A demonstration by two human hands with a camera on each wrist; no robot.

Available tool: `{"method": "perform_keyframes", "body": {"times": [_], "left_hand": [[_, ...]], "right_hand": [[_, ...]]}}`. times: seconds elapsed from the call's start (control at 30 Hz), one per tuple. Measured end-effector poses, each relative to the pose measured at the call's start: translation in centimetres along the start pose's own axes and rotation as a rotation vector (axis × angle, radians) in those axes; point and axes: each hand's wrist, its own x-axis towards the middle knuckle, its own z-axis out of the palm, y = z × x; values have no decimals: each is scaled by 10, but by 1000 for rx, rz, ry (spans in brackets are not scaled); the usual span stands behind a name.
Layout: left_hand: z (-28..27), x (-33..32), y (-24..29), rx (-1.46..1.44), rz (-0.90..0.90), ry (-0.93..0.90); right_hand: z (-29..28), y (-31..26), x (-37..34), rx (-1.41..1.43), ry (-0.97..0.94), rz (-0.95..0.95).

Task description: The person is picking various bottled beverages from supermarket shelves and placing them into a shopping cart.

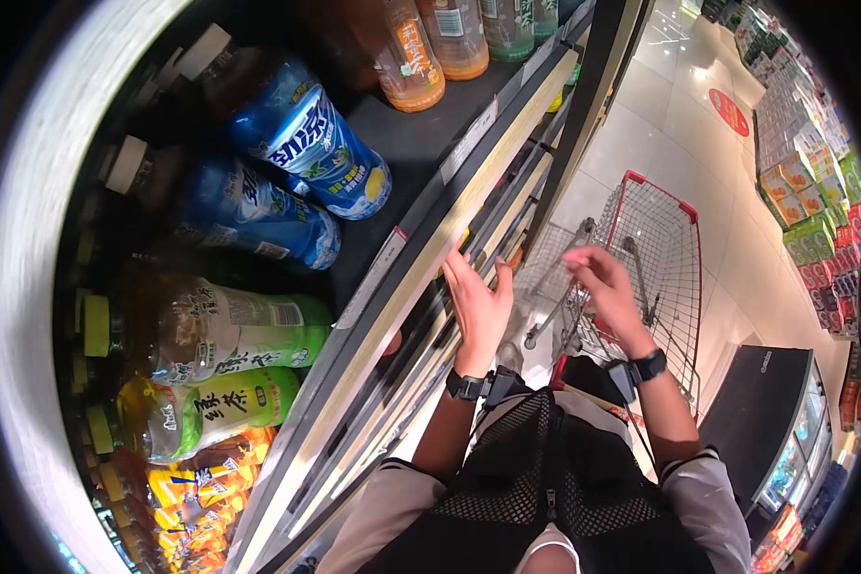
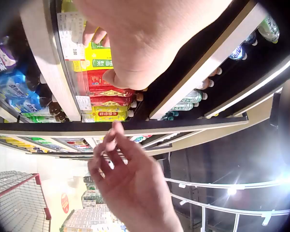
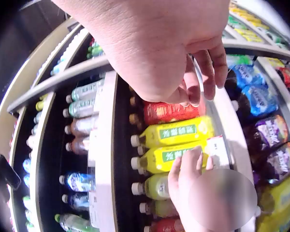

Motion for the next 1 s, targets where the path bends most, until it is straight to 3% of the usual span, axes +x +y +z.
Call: {"method": "perform_keyframes", "body": {"times": [0.07,0.3,0.37,0.43,0.5,0.53,0.6,0.7,0.77,0.87,0.9,0.97,1.0], "left_hand": [[3,1,3,7,5,3],[17,2,-4,-10,41,44],[19,2,6,-8,69,48],[23,-2,10,-13,30,30],[30,-8,12,7,89,41],[33,-12,11,-22,119,45],[42,-26,10,-44,153,-49],[62,-56,2,-53,162,-142],[73,-85,-11,-46,84,-538],[84,-124,-26,15,64,-883],[88,-143,-37,19,113,-944],[86,-163,-48,200,145,-1324],[84,-175,-62,184,239,-1416]], "right_hand": [[-22,18,-29,92,158,82],[-91,81,-134,45,402,128],[-102,96,-165,-88,514,196],[-105,103,-192,-148,533,197],[-117,127,-229,-431,585,197],[-120,133,-245,-430,586,200],[-127,142,-276,-601,518,209],[-135,176,-320,-563,584,249],[-136,192,-346,-653,599,314],[-130,221,-371,-595,617,375],[-128,235,-379,-546,608,404],[-118,236,-384,-675,592,317],[-116,238,-384,-676,586,321]]}}
